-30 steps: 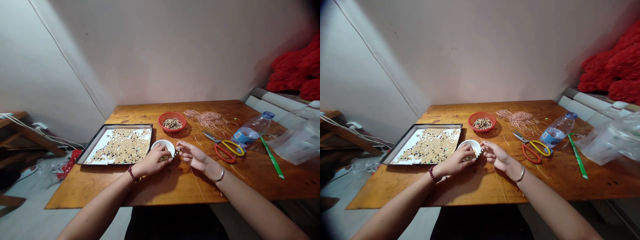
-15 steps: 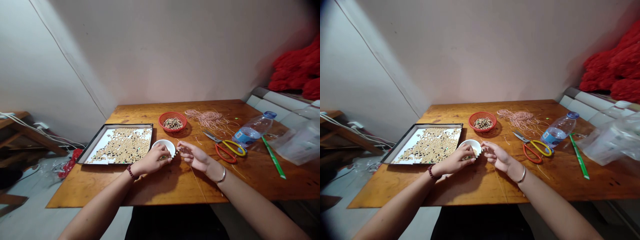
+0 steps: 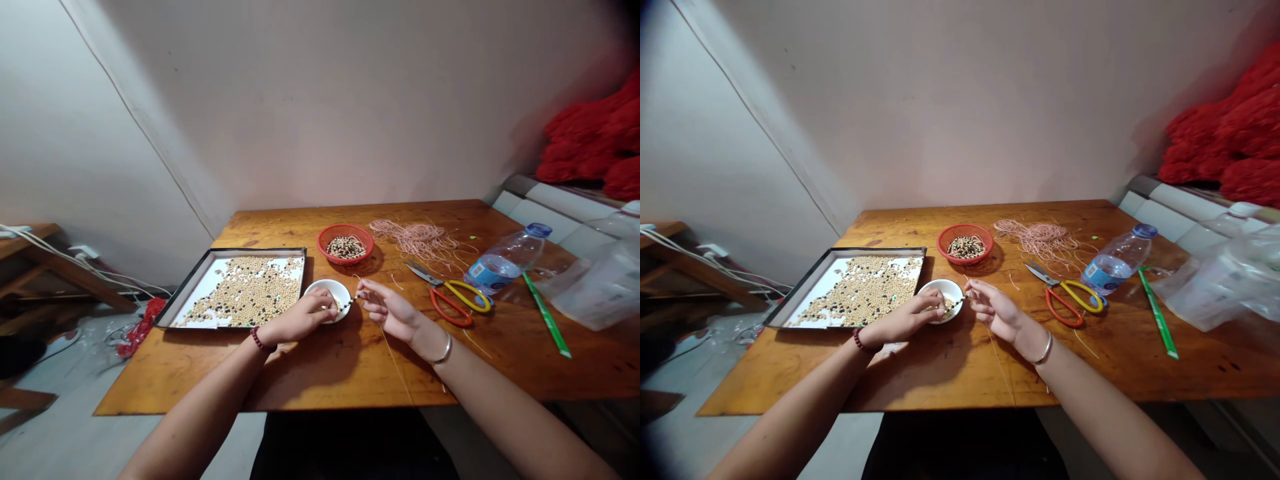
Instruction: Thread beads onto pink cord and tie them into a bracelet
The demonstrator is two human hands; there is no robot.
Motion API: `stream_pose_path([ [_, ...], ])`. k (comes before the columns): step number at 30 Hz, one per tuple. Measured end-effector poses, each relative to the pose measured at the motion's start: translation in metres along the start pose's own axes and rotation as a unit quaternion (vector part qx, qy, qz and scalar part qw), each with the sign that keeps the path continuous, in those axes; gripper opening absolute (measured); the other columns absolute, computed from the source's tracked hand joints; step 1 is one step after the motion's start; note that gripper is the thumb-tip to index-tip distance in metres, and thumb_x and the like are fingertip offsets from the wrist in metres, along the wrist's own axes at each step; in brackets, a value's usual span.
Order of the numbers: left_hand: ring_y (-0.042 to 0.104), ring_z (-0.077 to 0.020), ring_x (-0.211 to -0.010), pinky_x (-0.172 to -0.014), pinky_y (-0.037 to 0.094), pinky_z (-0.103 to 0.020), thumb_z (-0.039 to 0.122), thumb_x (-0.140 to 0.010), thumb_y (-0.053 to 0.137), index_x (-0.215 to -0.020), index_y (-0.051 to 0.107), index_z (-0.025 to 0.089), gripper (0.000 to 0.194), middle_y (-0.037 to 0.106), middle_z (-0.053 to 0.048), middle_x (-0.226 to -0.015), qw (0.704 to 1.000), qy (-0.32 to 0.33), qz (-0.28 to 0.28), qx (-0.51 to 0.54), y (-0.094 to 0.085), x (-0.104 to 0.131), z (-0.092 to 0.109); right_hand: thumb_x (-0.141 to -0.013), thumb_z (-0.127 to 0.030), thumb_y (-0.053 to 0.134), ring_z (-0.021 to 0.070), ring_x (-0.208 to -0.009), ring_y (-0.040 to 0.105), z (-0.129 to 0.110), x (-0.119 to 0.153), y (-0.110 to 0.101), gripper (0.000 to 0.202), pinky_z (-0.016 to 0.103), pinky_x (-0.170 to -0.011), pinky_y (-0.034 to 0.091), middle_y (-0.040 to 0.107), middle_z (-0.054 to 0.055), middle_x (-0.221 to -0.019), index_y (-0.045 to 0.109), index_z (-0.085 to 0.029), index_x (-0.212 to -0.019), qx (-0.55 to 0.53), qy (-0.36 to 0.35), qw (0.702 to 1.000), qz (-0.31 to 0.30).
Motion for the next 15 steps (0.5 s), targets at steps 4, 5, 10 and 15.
stream_pose_path([
  [4, 0.049, -0.0180, -0.094, -0.089, 0.038, -0.029, 0.034, -0.089, 0.044, -0.084, 0.056, 0.017, 0.021, 0.055, -0.004, -0.096, 0.996, -0.049, 0.007, 0.080, -0.0022, 0.0026, -0.0011, -0.076, -0.029, 0.070, 0.0000, -0.040, 0.019, -0.0003, -0.0005, -0.0014, 0.018, 0.013, -0.035, 0.016, 0.048, -0.007, -0.061, 0.059, -0.016, -0.079, 0.001, -0.015, 1.000, 0.002],
  [5, 0.049, -0.0180, -0.093, -0.087, 0.038, -0.029, 0.034, -0.088, 0.045, -0.085, 0.056, 0.017, 0.021, 0.055, -0.004, -0.096, 0.993, -0.062, 0.008, 0.100, -0.0028, 0.0032, -0.0010, -0.076, -0.029, 0.070, 0.0000, -0.040, 0.019, -0.0004, -0.0006, -0.0014, 0.018, 0.013, -0.035, 0.016, 0.047, -0.007, -0.061, 0.058, -0.016, -0.079, 0.000, -0.018, 1.000, -0.001],
  [10, 0.050, -0.0167, -0.083, -0.074, 0.041, -0.027, 0.037, -0.084, 0.048, -0.086, 0.058, 0.018, 0.022, 0.057, -0.005, -0.093, 0.976, -0.125, 0.042, 0.172, -0.0048, 0.0049, 0.0008, -0.076, -0.029, 0.070, 0.0004, -0.040, 0.017, -0.0003, -0.0009, -0.0007, 0.019, 0.013, -0.034, 0.015, 0.049, -0.007, -0.065, 0.056, -0.017, -0.080, -0.016, -0.030, 0.999, -0.012],
  [15, 0.050, -0.0169, -0.078, -0.068, 0.042, -0.027, 0.034, -0.083, 0.047, -0.082, 0.058, 0.019, 0.019, 0.059, -0.005, -0.088, 0.977, -0.113, 0.063, 0.169, -0.0058, 0.0048, 0.0009, -0.076, -0.028, 0.066, 0.0012, -0.040, 0.015, -0.0002, -0.0012, -0.0001, 0.018, 0.015, -0.034, 0.015, 0.050, -0.006, -0.069, 0.053, -0.017, -0.076, -0.008, -0.052, 0.999, -0.006],
])
Point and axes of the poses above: each hand's wrist, its own x-axis away from the middle knuckle, its own y-axis out of the palm, z = x × y, the point moved 1 cm from there along -x, towards the middle knuckle
